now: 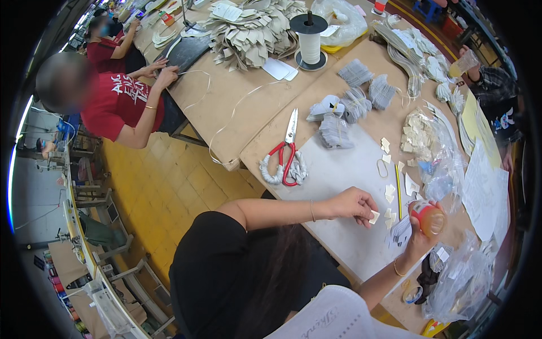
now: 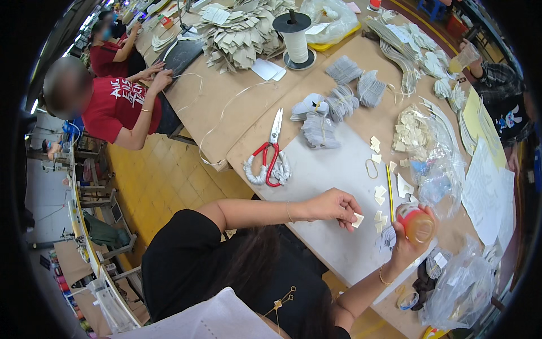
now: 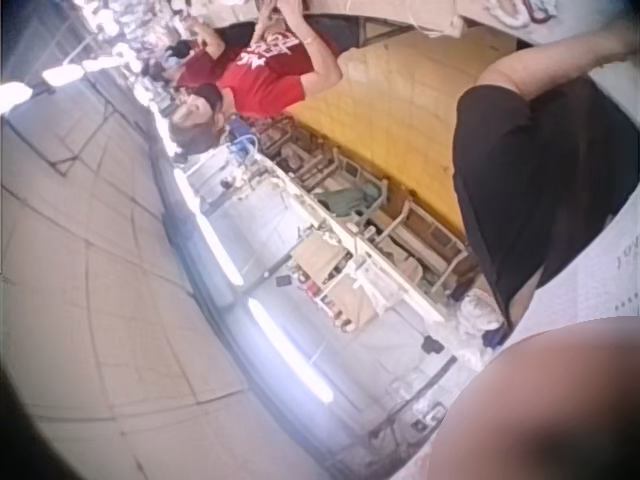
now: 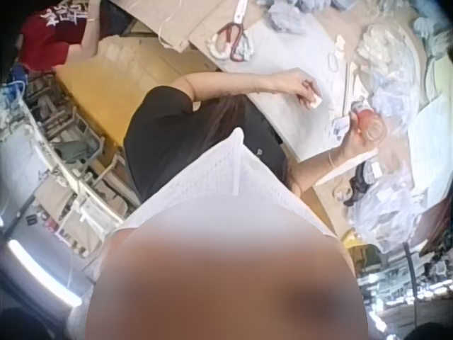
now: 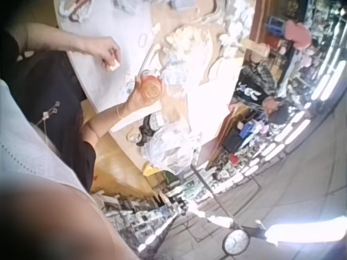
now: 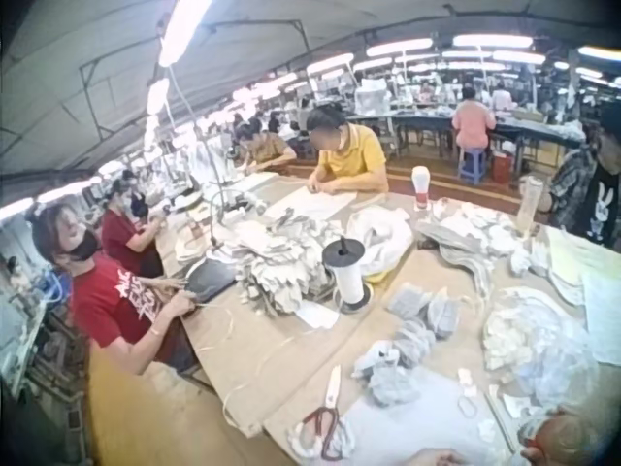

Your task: The person applies glue to small white paper pieces and attaches them to larger paper shapes on a work table. The person handles paper pieces, a glue bottle, and a template, assembling them into a craft item.

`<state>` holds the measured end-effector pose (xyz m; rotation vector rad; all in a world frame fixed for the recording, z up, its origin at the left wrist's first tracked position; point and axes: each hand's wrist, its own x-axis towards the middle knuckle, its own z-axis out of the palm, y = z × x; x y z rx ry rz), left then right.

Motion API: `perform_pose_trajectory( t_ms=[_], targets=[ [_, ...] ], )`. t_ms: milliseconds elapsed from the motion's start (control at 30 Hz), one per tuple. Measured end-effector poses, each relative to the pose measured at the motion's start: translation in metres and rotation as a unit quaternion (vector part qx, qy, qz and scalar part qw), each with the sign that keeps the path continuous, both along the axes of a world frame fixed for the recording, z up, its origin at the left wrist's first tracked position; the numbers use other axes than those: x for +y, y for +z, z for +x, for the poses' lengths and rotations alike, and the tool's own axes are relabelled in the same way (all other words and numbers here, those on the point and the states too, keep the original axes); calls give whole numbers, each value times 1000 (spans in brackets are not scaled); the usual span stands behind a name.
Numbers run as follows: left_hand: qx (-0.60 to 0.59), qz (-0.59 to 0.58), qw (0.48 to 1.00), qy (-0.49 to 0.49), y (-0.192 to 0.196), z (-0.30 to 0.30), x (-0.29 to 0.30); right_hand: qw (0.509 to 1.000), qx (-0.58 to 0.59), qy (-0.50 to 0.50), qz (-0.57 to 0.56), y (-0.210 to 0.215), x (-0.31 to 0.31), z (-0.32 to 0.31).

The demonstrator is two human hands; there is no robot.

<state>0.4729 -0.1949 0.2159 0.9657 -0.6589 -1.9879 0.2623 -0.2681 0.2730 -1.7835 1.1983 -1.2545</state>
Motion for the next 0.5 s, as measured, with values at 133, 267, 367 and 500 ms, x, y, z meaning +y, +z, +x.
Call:
perform_pose_trajectory(
  t_ms=[133,267,367,500],
  targets=[
    [-7,0,999,31,4,3,-1,990,-125,34,53,-5,-1,-2],
    [-19,1,999,43,7,6,-3,988,-143,26,58,-7,0,-5],
    [-40,-7,998,42,11,8,-5,990,-140,4,22,-7,0,-5],
    [-28,-17,998,61,22,8,-9,974,-222,-8,51,2,-1,1]
  ],
)
